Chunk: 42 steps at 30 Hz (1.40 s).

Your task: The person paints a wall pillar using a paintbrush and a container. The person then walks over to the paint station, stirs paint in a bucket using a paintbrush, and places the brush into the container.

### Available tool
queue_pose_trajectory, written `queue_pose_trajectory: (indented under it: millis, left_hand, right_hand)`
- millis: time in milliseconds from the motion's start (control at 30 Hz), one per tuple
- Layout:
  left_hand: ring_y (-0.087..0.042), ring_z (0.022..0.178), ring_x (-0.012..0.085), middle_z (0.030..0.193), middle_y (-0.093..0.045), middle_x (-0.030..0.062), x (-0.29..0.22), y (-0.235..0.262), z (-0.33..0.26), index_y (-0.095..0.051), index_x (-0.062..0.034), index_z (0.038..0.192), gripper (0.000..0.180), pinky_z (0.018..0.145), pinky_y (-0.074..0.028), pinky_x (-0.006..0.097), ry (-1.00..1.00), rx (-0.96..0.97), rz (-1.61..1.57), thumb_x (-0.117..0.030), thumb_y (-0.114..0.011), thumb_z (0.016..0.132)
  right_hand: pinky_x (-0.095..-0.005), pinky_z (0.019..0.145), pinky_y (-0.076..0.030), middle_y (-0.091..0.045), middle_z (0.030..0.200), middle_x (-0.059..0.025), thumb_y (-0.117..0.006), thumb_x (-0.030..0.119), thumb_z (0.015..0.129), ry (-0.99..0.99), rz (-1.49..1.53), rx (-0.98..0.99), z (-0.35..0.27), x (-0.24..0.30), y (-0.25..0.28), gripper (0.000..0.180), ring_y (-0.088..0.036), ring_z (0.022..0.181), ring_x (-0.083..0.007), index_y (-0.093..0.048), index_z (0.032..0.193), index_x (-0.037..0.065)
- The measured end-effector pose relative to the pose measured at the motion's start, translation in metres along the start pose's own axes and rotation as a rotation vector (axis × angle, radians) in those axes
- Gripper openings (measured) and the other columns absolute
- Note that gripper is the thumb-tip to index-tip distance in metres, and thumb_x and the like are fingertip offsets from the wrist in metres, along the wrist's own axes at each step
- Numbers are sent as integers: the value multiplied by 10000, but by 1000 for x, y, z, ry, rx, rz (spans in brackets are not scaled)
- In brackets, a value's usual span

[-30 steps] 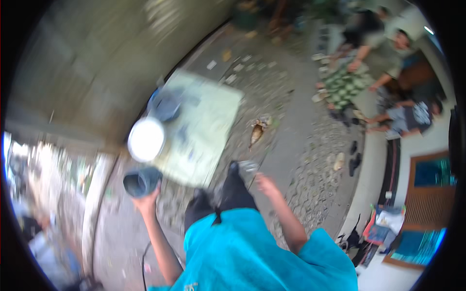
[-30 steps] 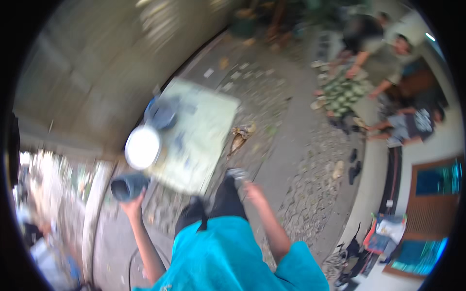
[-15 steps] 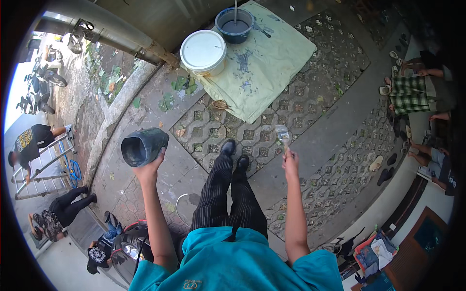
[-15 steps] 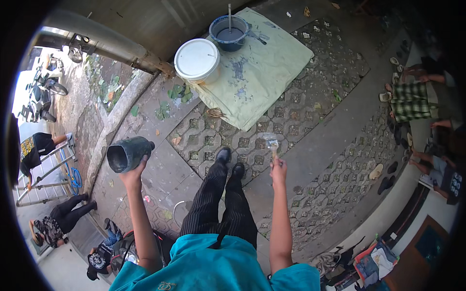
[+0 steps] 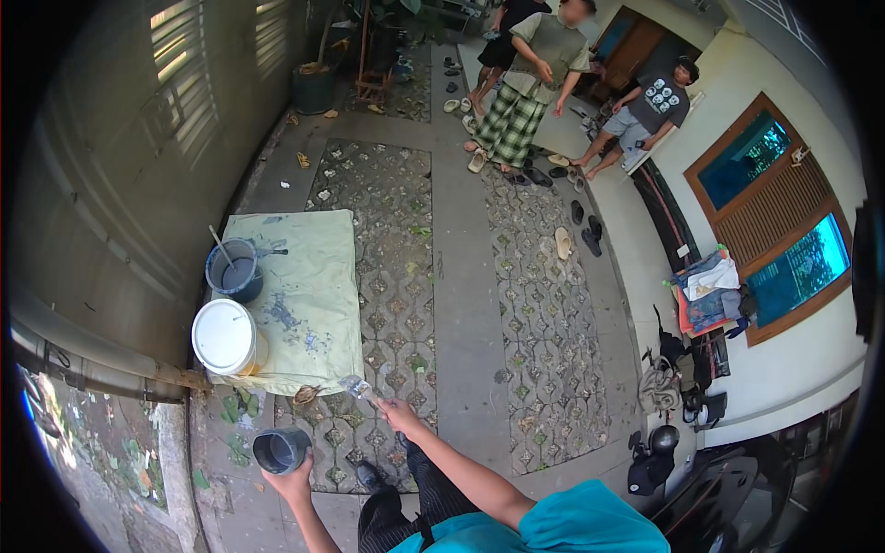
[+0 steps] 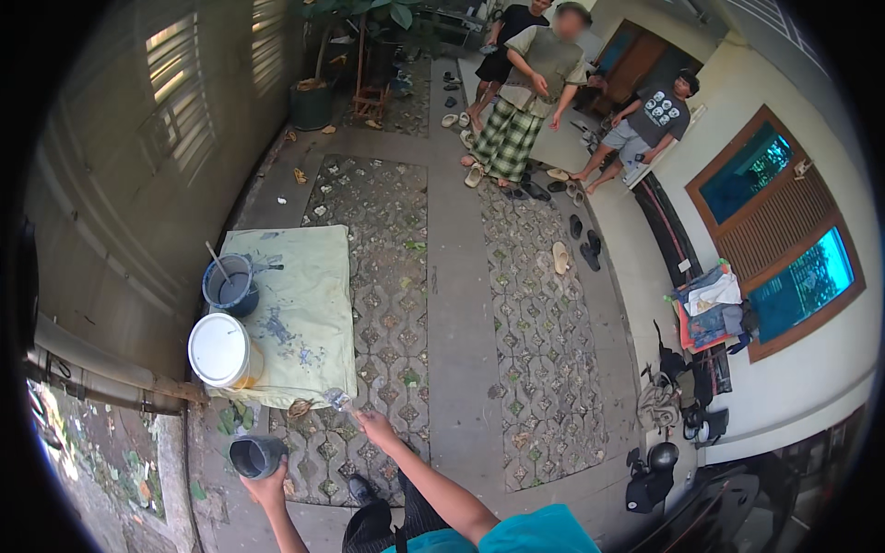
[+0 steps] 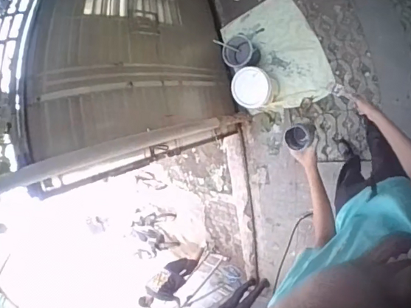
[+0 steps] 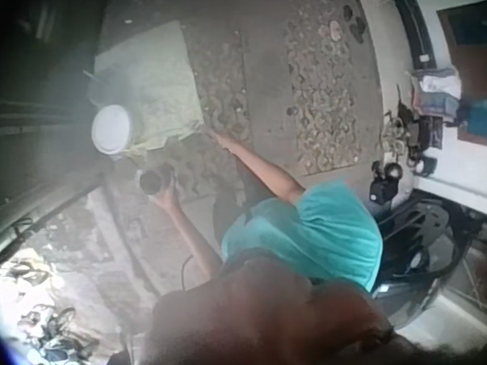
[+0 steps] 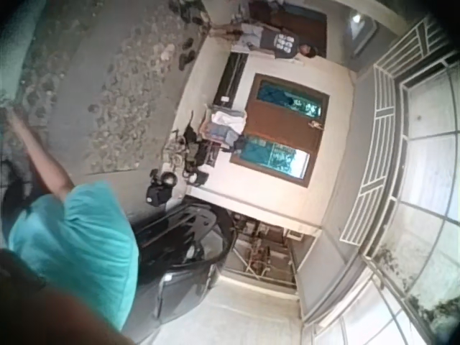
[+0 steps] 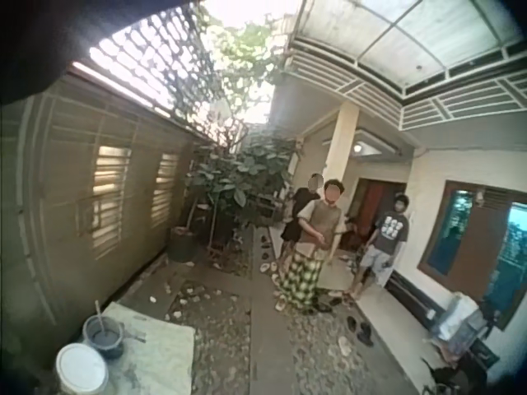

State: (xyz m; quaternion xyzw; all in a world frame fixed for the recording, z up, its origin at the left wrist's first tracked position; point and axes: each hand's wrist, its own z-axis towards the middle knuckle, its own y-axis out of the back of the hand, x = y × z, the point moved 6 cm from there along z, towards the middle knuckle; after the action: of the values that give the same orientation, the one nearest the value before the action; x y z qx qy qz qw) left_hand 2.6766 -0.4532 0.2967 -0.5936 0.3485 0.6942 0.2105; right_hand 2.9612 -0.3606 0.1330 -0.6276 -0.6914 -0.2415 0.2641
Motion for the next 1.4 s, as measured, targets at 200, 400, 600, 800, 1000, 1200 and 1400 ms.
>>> queue_pose_trajectory:
  millis: [200, 400, 600, 800, 1000, 1200, 1400]
  left_hand:
    - [-600, 856, 159, 956, -638, 64, -17, 12, 9, -577, 21, 1030, 539, 820, -486, 311, -49, 99, -72, -71, -836, 566]
    - [-599, 878, 167, 989, -634, 78, -16, 9, 24, -564, 20, 1057, 575, 837, -482, 320, -45, 145, -34, -67, -836, 558]
    - [-592, 954, 203, 1047, -614, 101, -21, -22, 51, -553, 18, 1112, 665, 904, -458, 332, -41, 84, 43, -76, -834, 516]
    - [-607, 959, 206, 1073, -620, 115, -52, -96, 90, -534, 39, 1161, 720, 894, -474, 336, -72, 153, 0, -82, -840, 520]
    - [-602, 982, 223, 1092, -611, 121, -75, -149, 121, -526, 40, 1174, 742, 908, -468, 350, -97, 143, -3, -88, -847, 517]
    - [-607, 935, 209, 1043, -620, 108, -79, -180, 148, -545, 29, 1117, 687, 873, -480, 344, -86, 209, -58, -96, -851, 516]
    - [-612, 897, 197, 1006, -630, 99, -70, -167, 178, -565, 14, 1063, 633, 838, -489, 343, -90, 277, 22, -121, -866, 523]
  right_hand:
    - [-216, 387, -258, -468, 652, 51, -506, 351, 976, 34, 7, 81, -33, 22, -41, 285, -338, 449, -28, -612, 1003, 87]
    - [-223, 385, -253, -462, 641, 57, -493, 325, 985, 61, -5, 69, -32, 39, -28, 273, -324, 431, -36, -621, 979, 85]
    - [-235, 380, -227, -462, 642, 58, -500, 330, 978, 83, -28, -28, 0, 73, 11, 277, -308, 422, -45, -633, 956, 88]
    - [-239, 424, -301, -499, 677, 48, -508, 283, 979, 178, 122, 140, 32, 134, 32, 250, -370, 472, -54, -610, 1013, 57]
    - [-229, 614, -454, -657, 967, -38, -630, 206, 921, 309, 115, 215, 53, 188, 39, 349, -547, 724, -65, -554, 1185, -9]
    - [-287, 765, -500, -664, 979, -76, -729, 237, 849, 445, 22, 224, 53, 225, 26, 476, -610, 911, -125, -564, 1205, -34]
    - [-276, 754, -494, -669, 1004, -94, -726, 232, 849, 317, 22, 290, 64, 226, -26, 459, -610, 882, -122, -578, 1198, -28]
